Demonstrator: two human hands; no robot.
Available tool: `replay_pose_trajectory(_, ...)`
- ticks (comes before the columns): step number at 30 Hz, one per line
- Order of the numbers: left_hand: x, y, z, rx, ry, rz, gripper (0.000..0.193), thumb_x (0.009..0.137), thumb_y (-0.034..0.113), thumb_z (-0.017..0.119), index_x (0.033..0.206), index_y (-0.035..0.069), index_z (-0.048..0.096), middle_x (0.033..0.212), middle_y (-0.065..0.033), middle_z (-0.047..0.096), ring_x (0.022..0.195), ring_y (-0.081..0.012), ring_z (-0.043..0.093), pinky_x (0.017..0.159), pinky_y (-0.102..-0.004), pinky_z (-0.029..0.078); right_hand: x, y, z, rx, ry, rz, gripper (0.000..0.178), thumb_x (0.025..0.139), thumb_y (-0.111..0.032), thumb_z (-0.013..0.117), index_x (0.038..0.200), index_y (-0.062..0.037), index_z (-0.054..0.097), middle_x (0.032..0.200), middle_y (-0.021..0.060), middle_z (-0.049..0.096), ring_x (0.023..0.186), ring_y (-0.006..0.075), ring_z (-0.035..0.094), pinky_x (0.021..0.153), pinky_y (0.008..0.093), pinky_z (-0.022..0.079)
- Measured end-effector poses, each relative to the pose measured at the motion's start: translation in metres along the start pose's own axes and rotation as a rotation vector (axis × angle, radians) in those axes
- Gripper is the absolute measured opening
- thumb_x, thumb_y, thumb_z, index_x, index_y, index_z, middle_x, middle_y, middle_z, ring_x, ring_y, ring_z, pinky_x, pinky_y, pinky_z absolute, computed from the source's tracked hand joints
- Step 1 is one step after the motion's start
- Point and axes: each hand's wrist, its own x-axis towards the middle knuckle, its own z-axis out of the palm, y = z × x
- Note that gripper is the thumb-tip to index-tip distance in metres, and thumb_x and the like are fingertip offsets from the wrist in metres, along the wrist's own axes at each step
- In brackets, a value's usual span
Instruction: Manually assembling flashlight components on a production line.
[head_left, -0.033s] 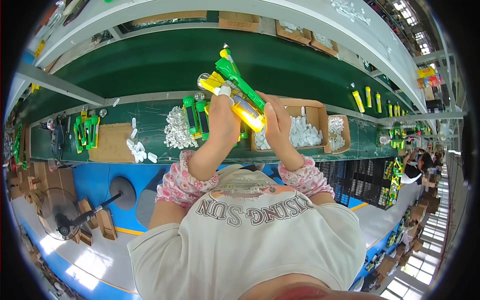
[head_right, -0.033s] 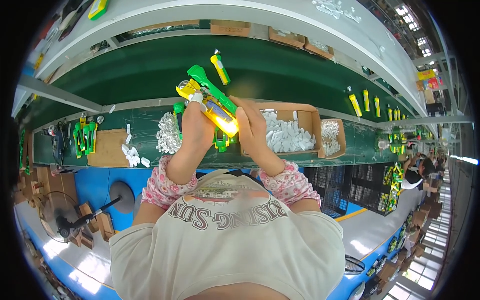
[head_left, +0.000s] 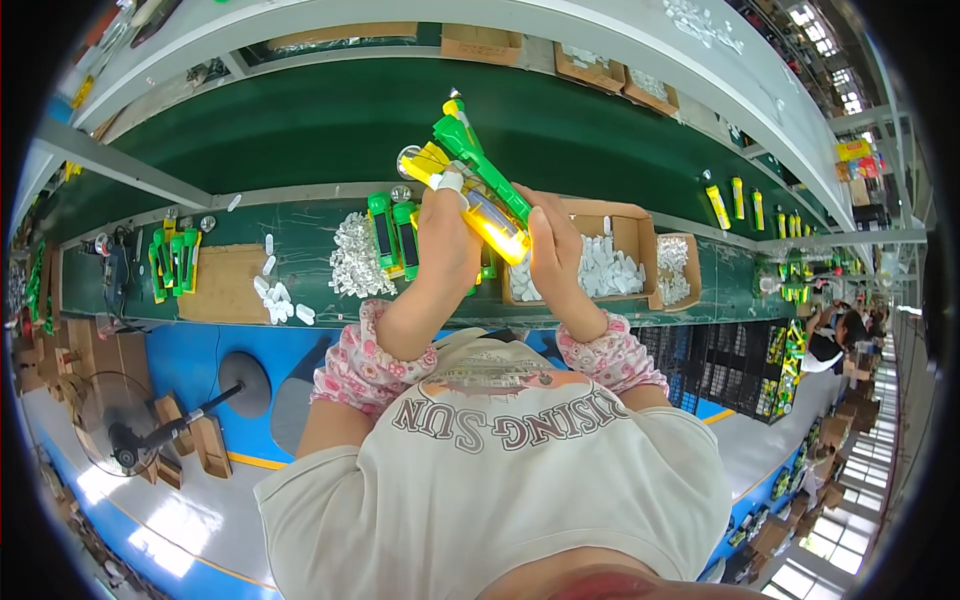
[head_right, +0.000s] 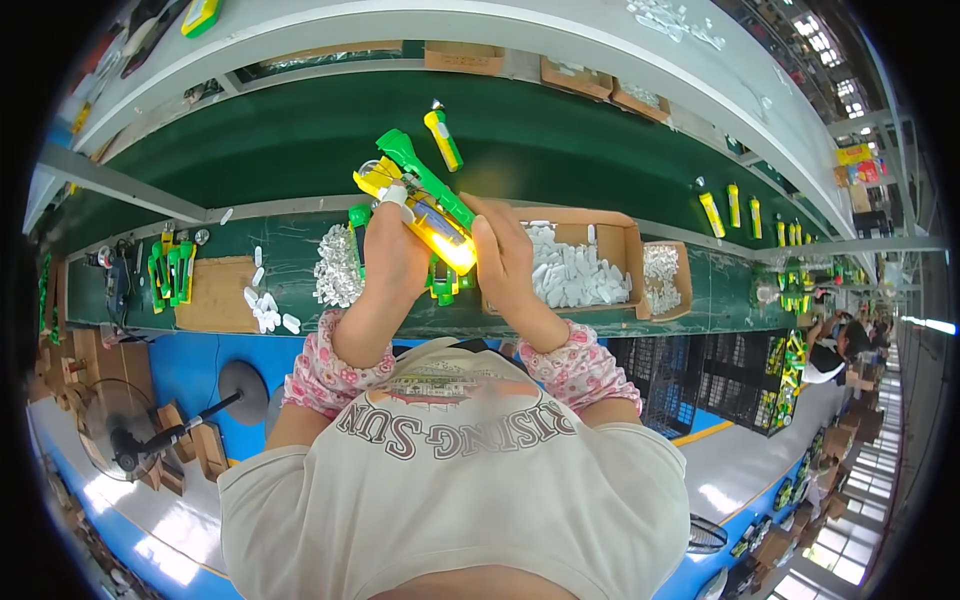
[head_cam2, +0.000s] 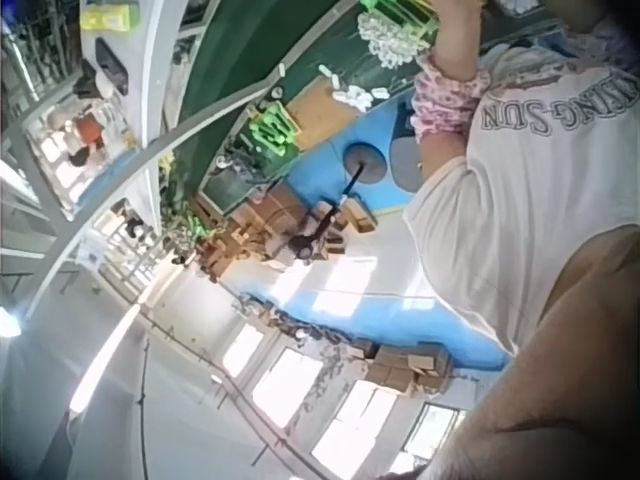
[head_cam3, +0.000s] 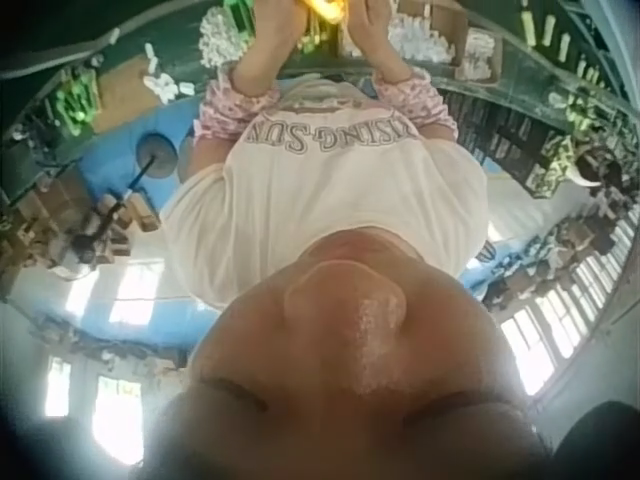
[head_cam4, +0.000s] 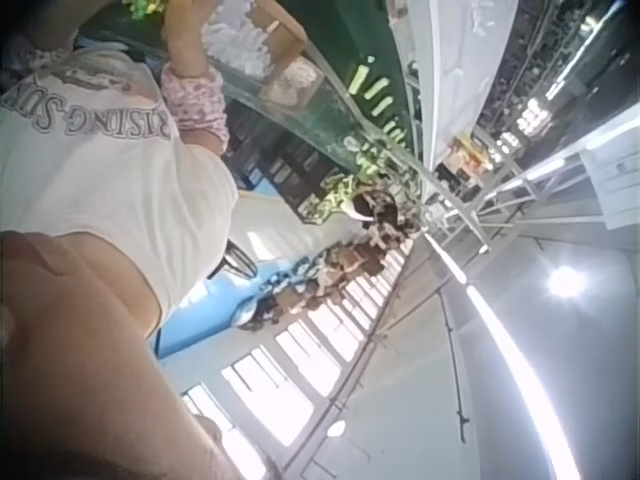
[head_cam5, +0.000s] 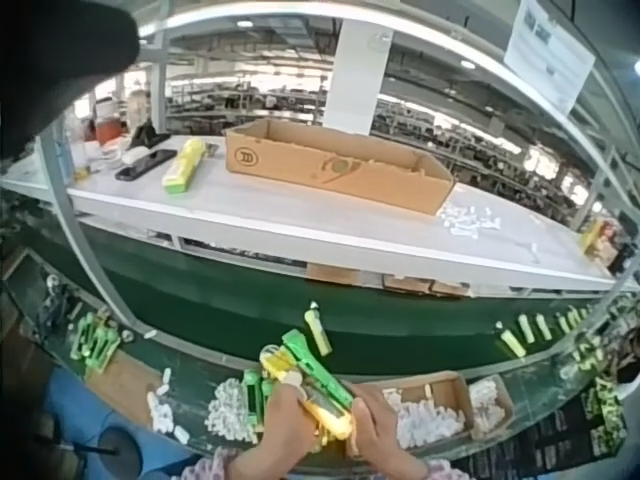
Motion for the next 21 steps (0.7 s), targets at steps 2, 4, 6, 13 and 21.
replay_pose_trajectory(2, 0.003, 0.002, 0.001, 0.017, -0.013, 0.013, 0.023, 0.094, 0.011, 0.043, 0.116, 0.003, 0.046, 0.107, -0.0060, 0.052, 0.098, -0.0164, 0.053, 0.088, -0.0341, 0.045, 0.002, -0.001, 0.000, 0.012, -0.005, -0.041, 0.032, 0.097, -0.013, 0.042, 0.115, 0.0045, 0.062, 0.110, 0.0184, 0.063, 0.101, 0.0289, 0.059, 0.090, 0.0352, 0.044)
replay_pose_trajectory(4, 0.002, 0.004, 0.007, 0.019, 0.009, 0.028, 0.023, 0.095, 0.012, 0.044, 0.116, 0.003, 0.046, 0.106, -0.0061, 0.052, 0.096, -0.0162, 0.053, 0.087, -0.0340, 0.046, 0.006, -0.004, 0.000, -0.005, -0.014, -0.064, 0.032, 0.098, -0.013, 0.042, 0.116, 0.0036, 0.062, 0.108, 0.0190, 0.063, 0.100, 0.0297, 0.060, 0.089, 0.0353, 0.044)
replay_pose_trajectory(6, 0.003, 0.005, 0.007, 0.022, 0.030, 0.040, 0.023, 0.095, 0.013, 0.044, 0.116, 0.004, 0.047, 0.105, -0.0061, 0.053, 0.095, -0.0160, 0.054, 0.086, -0.0339, 0.046, 0.010, -0.006, -0.002, 0.033, -0.055, 0.001, 0.032, 0.098, -0.013, 0.042, 0.115, 0.0033, 0.062, 0.107, 0.0191, 0.063, 0.099, 0.0293, 0.060, 0.088, 0.0353, 0.045)
replay_pose_trajectory(13, 0.019, -0.003, -0.004, 0.161, 0.000, 0.089, 0.022, 0.096, 0.017, 0.045, 0.114, 0.005, 0.047, 0.097, -0.0067, 0.057, 0.084, -0.0157, 0.058, 0.073, -0.0323, 0.050, 0.011, -0.011, 0.007, -0.161, -0.098, -0.076, 0.035, 0.095, -0.014, 0.049, 0.125, 0.0004, 0.058, 0.104, 0.0172, 0.057, 0.094, 0.0276, 0.058, 0.082, 0.0353, 0.046)
replay_pose_trajectory(21, 0.017, -0.019, 0.003, 0.017, -0.043, 0.101, 0.029, 0.098, 0.028, 0.052, 0.114, 0.006, 0.044, 0.100, -0.0068, 0.055, 0.089, -0.0156, 0.057, 0.078, -0.0300, 0.049, 0.000, -0.003, 0.011, -0.286, -0.087, -0.123, 0.044, 0.092, -0.010, 0.050, 0.136, -0.0047, 0.052, 0.107, 0.0144, 0.048, 0.092, 0.0241, 0.052, 0.081, 0.0321, 0.045)
